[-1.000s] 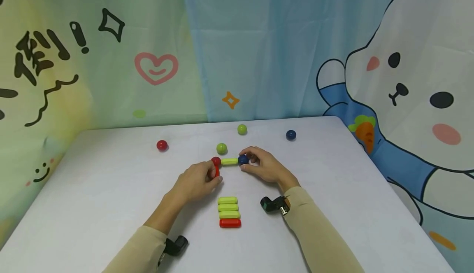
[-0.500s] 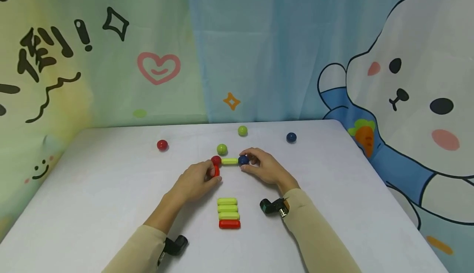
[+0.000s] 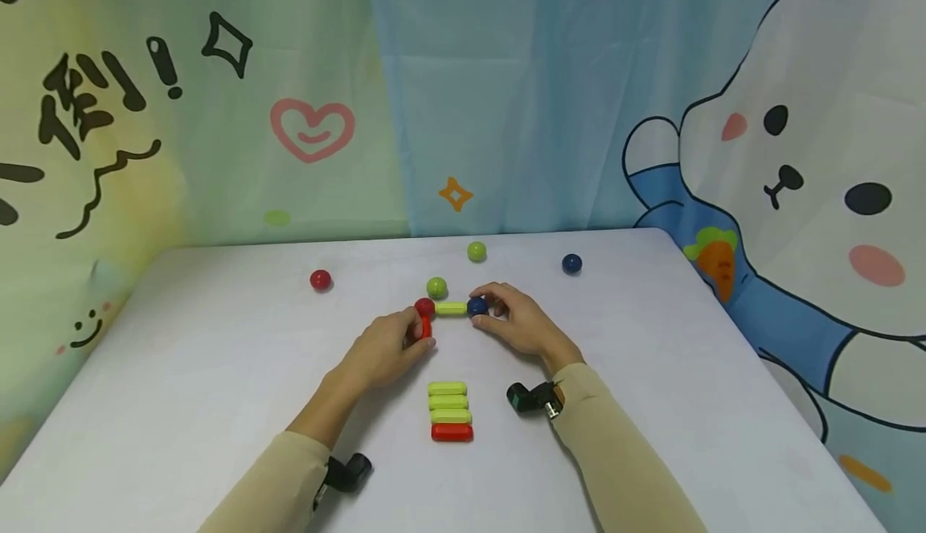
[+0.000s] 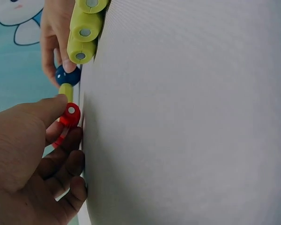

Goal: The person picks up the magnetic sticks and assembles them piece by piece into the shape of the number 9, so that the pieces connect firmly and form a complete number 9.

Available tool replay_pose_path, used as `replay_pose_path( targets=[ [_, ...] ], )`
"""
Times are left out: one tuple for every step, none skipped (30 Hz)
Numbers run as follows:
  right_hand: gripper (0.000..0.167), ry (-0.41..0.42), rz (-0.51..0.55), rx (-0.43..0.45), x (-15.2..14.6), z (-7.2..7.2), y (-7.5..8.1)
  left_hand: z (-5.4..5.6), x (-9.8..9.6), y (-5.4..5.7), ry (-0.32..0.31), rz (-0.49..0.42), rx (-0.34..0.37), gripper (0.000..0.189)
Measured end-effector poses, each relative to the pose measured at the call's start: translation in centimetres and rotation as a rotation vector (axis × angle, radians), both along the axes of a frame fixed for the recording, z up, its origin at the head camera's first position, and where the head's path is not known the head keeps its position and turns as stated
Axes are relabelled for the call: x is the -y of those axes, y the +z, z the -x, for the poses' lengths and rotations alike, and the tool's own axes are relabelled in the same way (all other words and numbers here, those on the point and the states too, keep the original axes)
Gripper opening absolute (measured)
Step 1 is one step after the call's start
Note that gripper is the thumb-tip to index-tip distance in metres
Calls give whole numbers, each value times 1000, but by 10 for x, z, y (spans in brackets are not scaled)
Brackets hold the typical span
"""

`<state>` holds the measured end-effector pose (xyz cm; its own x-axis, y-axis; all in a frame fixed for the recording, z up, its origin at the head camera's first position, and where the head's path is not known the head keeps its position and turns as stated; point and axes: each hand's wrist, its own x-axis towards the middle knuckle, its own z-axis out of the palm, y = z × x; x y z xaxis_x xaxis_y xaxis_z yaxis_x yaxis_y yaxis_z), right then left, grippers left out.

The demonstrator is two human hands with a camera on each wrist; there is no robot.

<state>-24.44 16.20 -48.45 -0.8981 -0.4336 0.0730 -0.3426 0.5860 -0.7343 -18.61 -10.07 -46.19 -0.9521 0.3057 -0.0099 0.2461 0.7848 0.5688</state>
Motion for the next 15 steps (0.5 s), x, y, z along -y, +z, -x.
replay_pose_path(
  targets=[
    [40,2,0,3,1,0,0,0,0,0,2,-2,2,22],
    [40,5,0,2,2,1,0,0,1,-1,7,-1,4,22],
    [40,7,-1,5,3,1,0,0,2,-1,10,-3,5,22],
    [40,6,0,9,3,1,0,0,3,-1,12,-7,5,22],
    [40,3,0,16,4,2,-1,0,3,-1,13,-10,6,22],
    [40,2,0,20,4,2,-1,0,4,-1,14,-12,8,22],
    [40,2,-2,21,5,2,-2,0,4,-1,12,-13,7,22],
    [40,0,-5,21,4,2,-2,0,5,-1,9,-14,3,22],
    [39,-4,-10,21,4,2,-2,0,4,-2,5,-14,0,22],
    [39,-8,-13,17,4,2,-2,0,4,-2,2,-13,-2,21],
    [39,-11,-16,14,3,2,-2,0,3,-2,0,-11,-5,21],
    [39,-12,-18,10,3,2,-2,1,3,-2,-2,-11,-7,21],
    [39,-15,-20,7,2,1,-1,1,2,-2,-4,-10,-12,21],
    [39,-17,-21,5,2,1,-1,1,1,-2,-5,-9,-12,21],
    [39,-17,-20,4,1,1,-1,2,1,-2,-4,-7,-9,21]
  ],
)
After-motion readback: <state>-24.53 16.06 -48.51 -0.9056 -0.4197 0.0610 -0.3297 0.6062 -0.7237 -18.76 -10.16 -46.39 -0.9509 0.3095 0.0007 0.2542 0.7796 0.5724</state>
